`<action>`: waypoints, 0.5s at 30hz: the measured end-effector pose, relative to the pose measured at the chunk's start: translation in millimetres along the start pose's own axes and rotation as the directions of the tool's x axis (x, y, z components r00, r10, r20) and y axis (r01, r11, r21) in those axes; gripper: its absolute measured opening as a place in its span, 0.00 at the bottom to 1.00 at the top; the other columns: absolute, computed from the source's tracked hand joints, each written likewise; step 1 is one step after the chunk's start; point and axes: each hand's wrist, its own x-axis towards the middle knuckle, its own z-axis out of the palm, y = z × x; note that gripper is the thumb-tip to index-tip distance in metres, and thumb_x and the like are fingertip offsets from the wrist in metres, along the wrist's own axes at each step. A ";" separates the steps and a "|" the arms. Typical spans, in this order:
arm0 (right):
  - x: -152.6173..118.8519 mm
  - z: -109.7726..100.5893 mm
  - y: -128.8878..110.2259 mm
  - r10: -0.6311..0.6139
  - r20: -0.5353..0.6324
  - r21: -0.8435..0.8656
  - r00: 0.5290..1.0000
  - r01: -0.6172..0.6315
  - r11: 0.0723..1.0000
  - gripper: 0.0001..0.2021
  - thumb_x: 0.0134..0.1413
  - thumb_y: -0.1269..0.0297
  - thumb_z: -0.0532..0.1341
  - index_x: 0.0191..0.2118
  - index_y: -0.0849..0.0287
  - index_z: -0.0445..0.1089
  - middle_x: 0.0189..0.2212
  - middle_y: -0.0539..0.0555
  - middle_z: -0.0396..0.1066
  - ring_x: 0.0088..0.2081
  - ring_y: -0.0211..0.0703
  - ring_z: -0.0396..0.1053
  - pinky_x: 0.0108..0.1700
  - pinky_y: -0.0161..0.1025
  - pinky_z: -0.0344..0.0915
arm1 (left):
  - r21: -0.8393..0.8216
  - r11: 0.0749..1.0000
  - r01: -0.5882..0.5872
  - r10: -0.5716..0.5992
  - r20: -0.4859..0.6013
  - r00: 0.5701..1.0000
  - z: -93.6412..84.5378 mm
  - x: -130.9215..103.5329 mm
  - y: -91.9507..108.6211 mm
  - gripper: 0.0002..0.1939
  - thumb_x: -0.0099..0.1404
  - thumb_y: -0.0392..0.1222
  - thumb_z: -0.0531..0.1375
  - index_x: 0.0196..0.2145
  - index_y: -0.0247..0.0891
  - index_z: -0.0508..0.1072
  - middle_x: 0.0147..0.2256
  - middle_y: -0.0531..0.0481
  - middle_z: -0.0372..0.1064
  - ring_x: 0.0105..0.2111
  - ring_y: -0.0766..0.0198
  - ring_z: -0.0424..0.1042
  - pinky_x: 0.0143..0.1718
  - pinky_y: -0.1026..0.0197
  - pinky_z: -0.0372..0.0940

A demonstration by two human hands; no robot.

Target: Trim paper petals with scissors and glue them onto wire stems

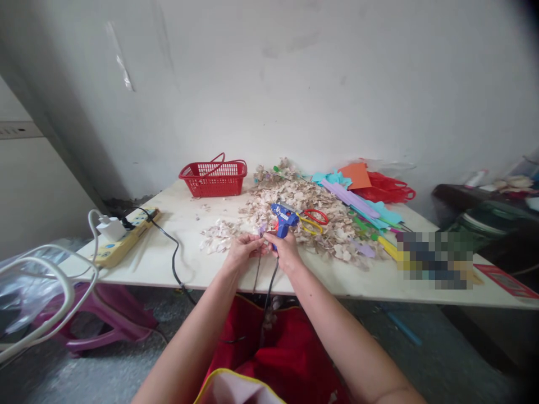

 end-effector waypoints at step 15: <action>1.9 1.9 -2.3 0.011 -0.010 -0.093 1.000 -0.011 0.996 0.28 0.30 0.64 0.66 0.45 0.59 0.62 0.20 0.45 0.64 0.14 0.28 0.57 0.10 0.25 0.45 | 0.004 1.000 0.002 -0.002 -0.069 0.998 -1.7 3.6 -4.9 0.13 0.42 0.40 0.68 0.26 0.32 0.71 0.22 0.50 0.71 0.20 0.67 0.69 0.24 0.67 0.63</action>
